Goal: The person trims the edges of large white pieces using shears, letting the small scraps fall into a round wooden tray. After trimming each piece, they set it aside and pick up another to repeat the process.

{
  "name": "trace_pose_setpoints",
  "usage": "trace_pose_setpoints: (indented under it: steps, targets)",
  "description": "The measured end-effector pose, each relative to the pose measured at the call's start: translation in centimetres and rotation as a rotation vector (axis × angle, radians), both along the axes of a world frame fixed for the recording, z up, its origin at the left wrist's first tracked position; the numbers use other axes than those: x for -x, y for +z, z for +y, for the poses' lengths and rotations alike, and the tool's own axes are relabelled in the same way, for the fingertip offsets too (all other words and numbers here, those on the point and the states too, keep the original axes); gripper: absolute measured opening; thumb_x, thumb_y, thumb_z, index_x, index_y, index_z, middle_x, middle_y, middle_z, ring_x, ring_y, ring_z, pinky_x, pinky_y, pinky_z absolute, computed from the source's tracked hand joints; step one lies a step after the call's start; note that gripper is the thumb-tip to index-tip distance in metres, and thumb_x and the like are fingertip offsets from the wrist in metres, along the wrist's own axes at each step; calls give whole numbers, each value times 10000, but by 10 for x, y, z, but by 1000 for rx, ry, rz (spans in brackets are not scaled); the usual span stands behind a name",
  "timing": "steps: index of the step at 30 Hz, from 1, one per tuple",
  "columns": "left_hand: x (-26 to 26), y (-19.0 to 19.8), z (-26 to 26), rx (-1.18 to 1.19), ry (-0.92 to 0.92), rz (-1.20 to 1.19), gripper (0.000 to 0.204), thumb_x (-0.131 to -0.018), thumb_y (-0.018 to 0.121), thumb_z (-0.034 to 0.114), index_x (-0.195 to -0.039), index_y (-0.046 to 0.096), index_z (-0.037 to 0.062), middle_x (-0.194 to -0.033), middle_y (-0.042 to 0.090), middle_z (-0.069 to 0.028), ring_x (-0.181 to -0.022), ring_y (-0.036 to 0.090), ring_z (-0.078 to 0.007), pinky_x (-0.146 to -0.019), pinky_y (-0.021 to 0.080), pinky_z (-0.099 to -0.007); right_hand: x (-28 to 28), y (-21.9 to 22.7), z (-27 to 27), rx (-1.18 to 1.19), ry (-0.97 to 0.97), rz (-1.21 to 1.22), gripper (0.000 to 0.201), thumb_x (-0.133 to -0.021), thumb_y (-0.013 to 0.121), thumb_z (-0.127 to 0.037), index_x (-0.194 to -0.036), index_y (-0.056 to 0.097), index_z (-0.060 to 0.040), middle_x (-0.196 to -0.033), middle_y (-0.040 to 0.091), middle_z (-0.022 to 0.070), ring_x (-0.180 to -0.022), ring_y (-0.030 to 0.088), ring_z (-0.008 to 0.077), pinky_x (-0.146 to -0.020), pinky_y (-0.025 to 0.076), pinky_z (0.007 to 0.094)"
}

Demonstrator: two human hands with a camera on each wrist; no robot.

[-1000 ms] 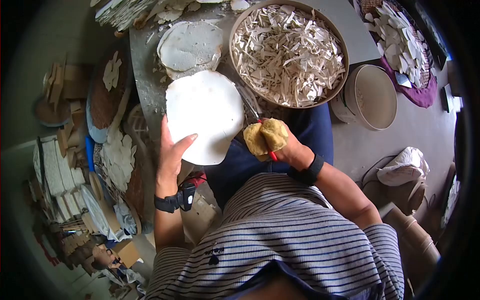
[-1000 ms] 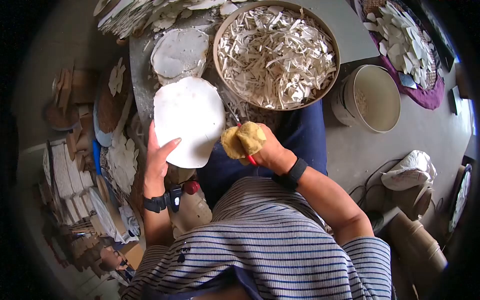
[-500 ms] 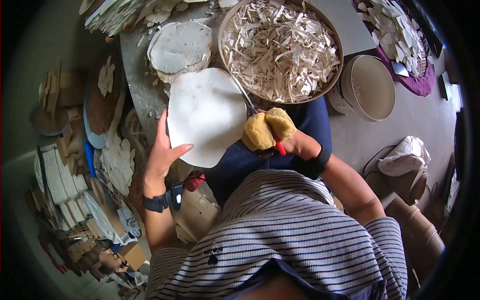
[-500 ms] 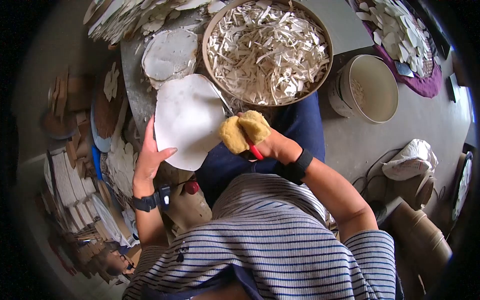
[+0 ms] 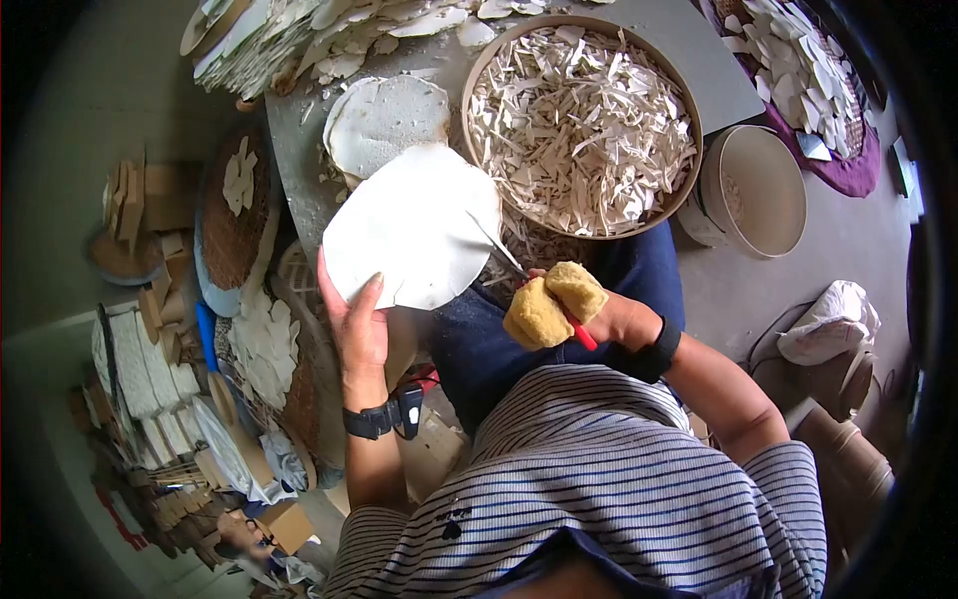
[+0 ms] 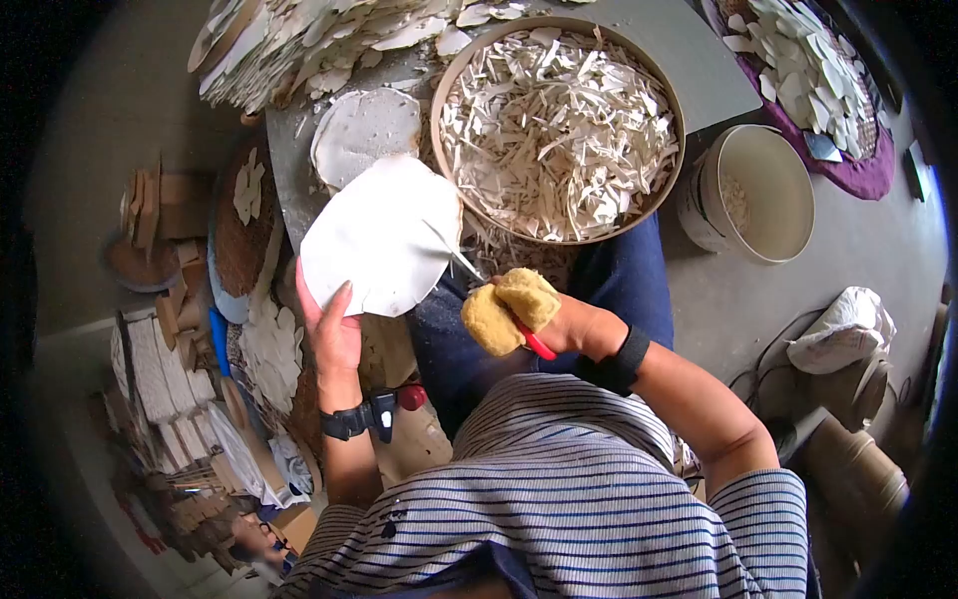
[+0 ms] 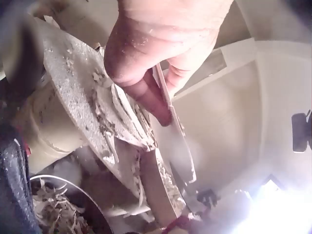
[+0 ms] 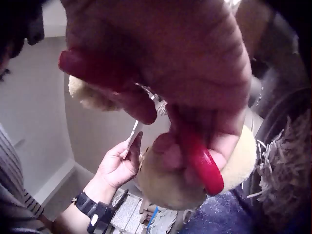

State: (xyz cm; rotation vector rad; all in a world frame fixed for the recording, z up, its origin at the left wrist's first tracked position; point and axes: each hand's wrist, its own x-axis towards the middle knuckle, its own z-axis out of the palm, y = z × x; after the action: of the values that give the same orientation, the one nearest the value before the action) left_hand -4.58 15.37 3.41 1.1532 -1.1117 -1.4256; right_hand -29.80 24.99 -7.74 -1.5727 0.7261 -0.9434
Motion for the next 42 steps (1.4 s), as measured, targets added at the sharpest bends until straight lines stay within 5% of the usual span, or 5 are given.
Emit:
trace_pose_setpoints:
  steps: [7, 15, 20, 33, 42]
  targets:
    - [-5, 2, -11, -39, -34, 16, 765, -751, 558, -28, -1387, 157, 114, -1354, 290, -120, -1228, 316, -250, -989, 314, -401, -2, 20, 1, -9, -46, 8, 441, -863, 561, -167, -1254, 383, -68, -1251, 455, 89, -1169, 441, 197, -1007, 323, 306]
    - [-5, 4, -18, -60, -76, 13, 776, -743, 563, -15, -1389, 152, 110, -1353, 297, -120, -1227, 322, -256, -995, 308, -396, -20, 7, 10, -602, 24, -722, 464, -780, 662, -108, -1186, 445, -57, -1144, 520, 87, -1055, 518, 168, -940, 402, 298]
    - [-13, -6, -23, -89, -179, -28, 807, -716, 588, 5, -1392, 158, 101, -1348, 305, -127, -1228, 323, -260, -1008, 292, -393, -6, 50, -3, -142, -17, -117, 339, -735, 634, -267, -1012, 567, -83, -995, 584, 114, -928, 553, 255, -803, 434, 348]
    - [-3, -6, -19, -115, -143, 11, 767, -726, 578, -1, -1380, 186, 78, -1332, 331, -124, -1215, 345, -246, -1000, 307, -387, -33, 3, 10, -484, -85, -487, 280, -831, 591, -84, -1097, 508, -49, -1107, 552, 75, -1039, 529, 179, -928, 413, 309]
    - [-19, 28, -26, -186, -239, 52, 434, -784, 580, 46, -1199, 463, 7, -1153, 534, -102, -1078, 504, -222, -924, 396, -374, -14, 23, -4, 8, -160, -88, 318, -753, 613, -134, -1042, 536, -26, -1020, 553, 151, -950, 537, 300, -826, 440, 343]
